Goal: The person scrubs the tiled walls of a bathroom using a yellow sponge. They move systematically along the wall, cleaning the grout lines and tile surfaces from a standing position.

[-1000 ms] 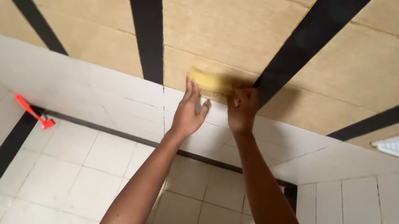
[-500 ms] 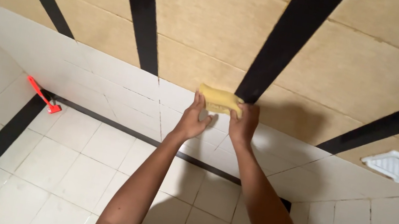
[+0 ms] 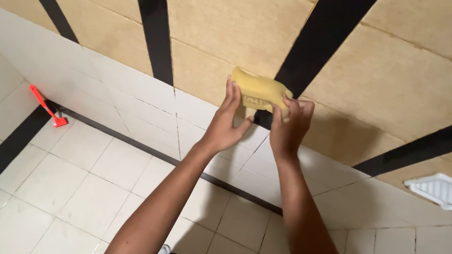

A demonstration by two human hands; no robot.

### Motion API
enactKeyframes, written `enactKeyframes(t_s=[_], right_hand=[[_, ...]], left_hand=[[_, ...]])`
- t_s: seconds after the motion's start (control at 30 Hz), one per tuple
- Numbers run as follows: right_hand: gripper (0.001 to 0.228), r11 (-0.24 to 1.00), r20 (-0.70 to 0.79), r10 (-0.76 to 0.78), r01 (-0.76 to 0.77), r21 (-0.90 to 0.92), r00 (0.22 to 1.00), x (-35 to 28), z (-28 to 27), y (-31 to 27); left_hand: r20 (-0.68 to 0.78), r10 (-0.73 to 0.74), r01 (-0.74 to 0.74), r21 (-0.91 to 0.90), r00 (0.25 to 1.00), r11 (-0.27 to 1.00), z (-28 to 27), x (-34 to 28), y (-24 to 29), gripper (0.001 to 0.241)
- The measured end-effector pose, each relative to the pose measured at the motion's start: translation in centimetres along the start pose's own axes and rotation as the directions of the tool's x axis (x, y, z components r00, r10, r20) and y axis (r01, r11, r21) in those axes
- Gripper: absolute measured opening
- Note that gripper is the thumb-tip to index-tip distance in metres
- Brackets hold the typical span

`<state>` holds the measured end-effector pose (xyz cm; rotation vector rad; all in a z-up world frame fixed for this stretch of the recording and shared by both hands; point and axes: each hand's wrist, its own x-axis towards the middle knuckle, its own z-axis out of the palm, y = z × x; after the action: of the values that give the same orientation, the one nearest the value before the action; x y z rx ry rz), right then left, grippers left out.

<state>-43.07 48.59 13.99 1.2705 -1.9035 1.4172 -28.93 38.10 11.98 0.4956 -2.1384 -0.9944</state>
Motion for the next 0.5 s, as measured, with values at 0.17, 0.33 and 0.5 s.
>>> enactKeyframes(t_s=[0.17, 0.33, 0.5], right_hand=[[0.024, 0.998, 0.015, 0.057, -0.057, 0.005, 0.998, -0.9, 1.0, 0.6], [0.016, 0.988, -0.009, 0.156, -0.156, 0.016, 0.988, -2.5, 2.1, 1.6], [0.023, 0.998, -0.063, 0.039, -0.043, -0.055, 0.997, -2.3, 2.4, 1.0]], left_hand=[[0.066, -0.070, 0.070, -0.004, 0.995, 0.998, -1.4, 0.4, 0.9, 0.096], [0.116, -0.026, 0.024, 0.019, 0.993, 1.000, -2.0, 0.4, 0.4, 0.089], [0.183, -0.050, 0.049, 0.009, 0.982, 0.999, -2.8, 0.9, 0.4, 0.083]])
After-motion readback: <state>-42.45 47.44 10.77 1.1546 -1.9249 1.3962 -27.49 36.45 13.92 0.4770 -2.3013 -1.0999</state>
